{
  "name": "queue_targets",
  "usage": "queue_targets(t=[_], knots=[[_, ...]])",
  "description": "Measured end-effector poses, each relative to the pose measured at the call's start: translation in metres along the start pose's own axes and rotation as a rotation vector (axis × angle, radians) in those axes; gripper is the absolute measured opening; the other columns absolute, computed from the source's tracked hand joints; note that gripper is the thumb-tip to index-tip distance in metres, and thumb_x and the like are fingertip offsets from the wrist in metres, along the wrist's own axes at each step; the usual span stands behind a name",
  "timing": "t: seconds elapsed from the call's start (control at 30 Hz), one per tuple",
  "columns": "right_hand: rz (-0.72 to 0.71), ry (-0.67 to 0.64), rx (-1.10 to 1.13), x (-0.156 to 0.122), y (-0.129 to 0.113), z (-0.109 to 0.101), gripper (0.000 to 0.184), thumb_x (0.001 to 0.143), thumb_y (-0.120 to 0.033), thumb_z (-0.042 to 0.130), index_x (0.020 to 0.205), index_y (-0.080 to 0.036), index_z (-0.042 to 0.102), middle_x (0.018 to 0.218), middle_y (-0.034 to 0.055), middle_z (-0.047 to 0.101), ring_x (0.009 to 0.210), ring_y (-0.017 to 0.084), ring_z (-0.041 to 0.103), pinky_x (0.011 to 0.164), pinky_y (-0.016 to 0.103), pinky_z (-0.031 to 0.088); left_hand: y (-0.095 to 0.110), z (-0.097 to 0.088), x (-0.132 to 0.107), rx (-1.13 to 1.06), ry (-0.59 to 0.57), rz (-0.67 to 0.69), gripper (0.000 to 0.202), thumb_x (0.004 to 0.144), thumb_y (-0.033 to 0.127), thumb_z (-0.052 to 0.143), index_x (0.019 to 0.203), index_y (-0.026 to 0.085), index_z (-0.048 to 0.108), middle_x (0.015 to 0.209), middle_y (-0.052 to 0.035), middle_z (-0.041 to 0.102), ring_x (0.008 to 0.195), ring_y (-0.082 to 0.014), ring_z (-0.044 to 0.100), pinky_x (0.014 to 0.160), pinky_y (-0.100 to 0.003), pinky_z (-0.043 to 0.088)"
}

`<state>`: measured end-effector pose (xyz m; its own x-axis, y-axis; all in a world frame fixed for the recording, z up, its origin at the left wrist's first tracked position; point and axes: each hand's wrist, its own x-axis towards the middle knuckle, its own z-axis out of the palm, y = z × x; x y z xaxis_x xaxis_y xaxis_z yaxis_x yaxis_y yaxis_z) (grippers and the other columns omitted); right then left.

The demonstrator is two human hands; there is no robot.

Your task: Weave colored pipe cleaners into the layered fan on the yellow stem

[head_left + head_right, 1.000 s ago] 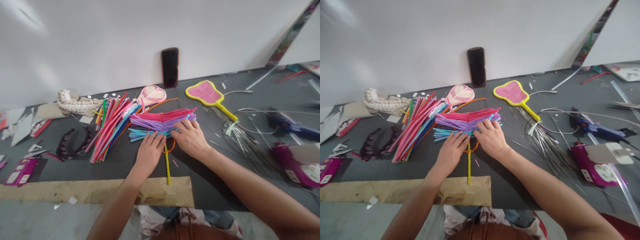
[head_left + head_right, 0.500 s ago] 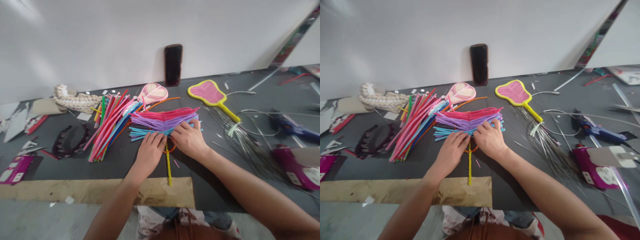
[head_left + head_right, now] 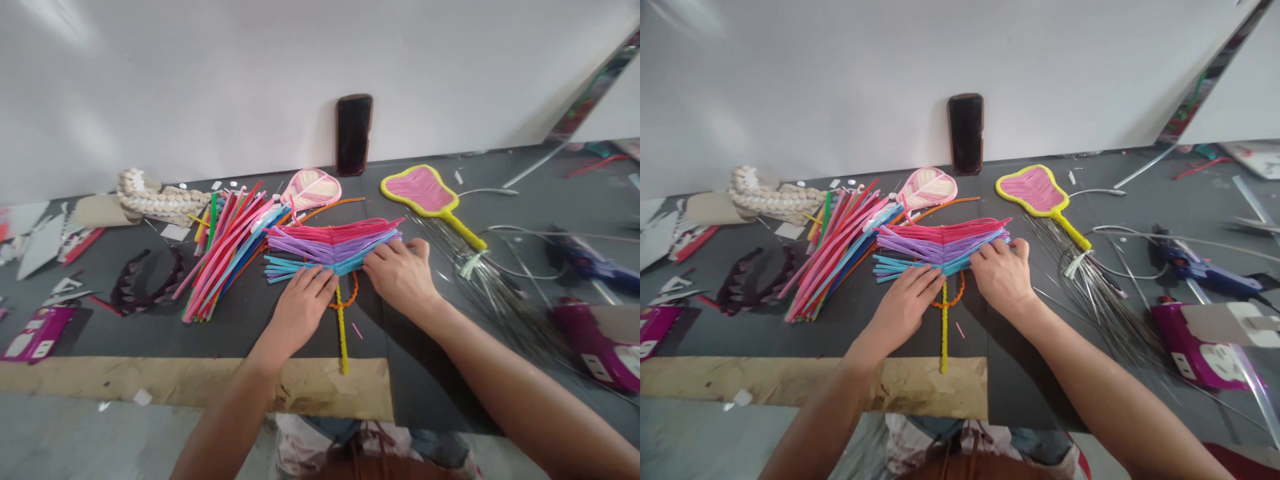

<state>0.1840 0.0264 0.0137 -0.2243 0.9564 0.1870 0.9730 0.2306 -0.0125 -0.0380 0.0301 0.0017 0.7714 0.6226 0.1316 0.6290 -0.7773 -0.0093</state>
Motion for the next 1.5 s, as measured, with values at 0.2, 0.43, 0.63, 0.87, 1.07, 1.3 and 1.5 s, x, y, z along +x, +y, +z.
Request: queue_targets(t=[0.2, 0.43, 0.63, 0.87, 1.07, 1.3, 1.5], knots=[[-0.020, 0.120, -0.015, -0.007, -0.003, -0.004, 0.023, 0.095, -0.019, 0.043, 0.094, -0.021, 0.066, 0.095, 0.0060, 0.069, 0.094, 0.023, 0.047, 0.086, 0.042, 0.020, -0.007, 0.003, -0.004, -0.033, -0.013, 0.029, 0.049, 0.087, 0.000, 0.037, 0.130, 0.014, 0.056, 0.140, -0.0084, 0.056, 0.134, -0.0240, 0.046, 0.114, -0.047, 0.037], [-0.208, 0.261, -0.006, -0.015, -0.020, 0.000, 0.021, 0.093, -0.016, 0.049, 0.093, -0.024, 0.068, 0.101, 0.0023, 0.070, 0.102, 0.021, 0.048, 0.098, 0.045, 0.017, -0.007, 0.007, -0.003, -0.030, 0.015, 0.018, 0.041, 0.092, 0.007, 0.039, 0.129, 0.016, 0.056, 0.136, -0.0096, 0.058, 0.131, -0.0237, 0.047, 0.112, -0.047, 0.040], [-0.066, 0.293, -0.085, -0.014, -0.008, -0.007, 0.022, 0.088, -0.012, 0.053, 0.071, -0.021, 0.064, 0.090, 0.0008, 0.071, 0.102, 0.022, 0.051, 0.108, 0.055, 0.002, -0.004, 0.002, -0.001, -0.025, 0.059, -0.015, 0.036, 0.094, 0.009, 0.038, 0.121, 0.016, 0.061, 0.126, -0.0109, 0.060, 0.121, -0.0242, 0.052, 0.105, -0.044, 0.044], [-0.209, 0.329, 0.036, -0.019, -0.027, -0.007, 0.014, 0.090, -0.018, 0.056, 0.083, -0.023, 0.068, 0.090, 0.0004, 0.070, 0.092, 0.019, 0.051, 0.098, 0.044, 0.021, -0.005, 0.003, 0.006, -0.066, 0.113, -0.058, 0.028, 0.094, 0.012, 0.045, 0.113, 0.019, 0.065, 0.107, -0.0076, 0.065, 0.106, -0.0223, 0.055, 0.093, -0.037, 0.047], [-0.178, 0.239, 0.042, -0.018, -0.030, 0.000, 0.018, 0.089, -0.019, 0.058, 0.072, -0.022, 0.064, 0.071, -0.0009, 0.064, 0.092, 0.021, 0.051, 0.106, 0.057, 0.007, -0.008, 0.007, 0.015, -0.084, 0.151, -0.104, 0.020, 0.093, 0.017, 0.050, 0.101, 0.020, 0.068, 0.093, -0.0042, 0.067, 0.093, -0.0210, 0.056, 0.084, -0.035, 0.045], [-0.219, 0.277, 0.107, -0.017, -0.014, -0.010, 0.020, 0.093, -0.021, 0.054, 0.077, -0.020, 0.066, 0.074, 0.0018, 0.064, 0.079, 0.018, 0.050, 0.081, 0.036, 0.032, -0.003, 0.012, 0.019, -0.038, 0.216, -0.163, 0.011, 0.091, 0.021, 0.056, 0.092, 0.022, 0.068, 0.088, -0.0031, 0.068, 0.091, -0.0209, 0.056, 0.082, -0.036, 0.041], [-0.419, 0.107, 0.241, -0.019, -0.037, 0.010, 0.016, 0.094, -0.025, 0.055, 0.090, -0.017, 0.069, 0.082, 0.0049, 0.065, 0.080, 0.019, 0.049, 0.072, 0.032, 0.035, 0.000, 0.009, 0.020, -0.007, 0.254, -0.177, 0.012, 0.093, 0.022, 0.055, 0.089, 0.022, 0.067, 0.088, -0.0022, 0.068, 0.091, -0.0203, 0.055, 0.083, -0.038, 0.037]])
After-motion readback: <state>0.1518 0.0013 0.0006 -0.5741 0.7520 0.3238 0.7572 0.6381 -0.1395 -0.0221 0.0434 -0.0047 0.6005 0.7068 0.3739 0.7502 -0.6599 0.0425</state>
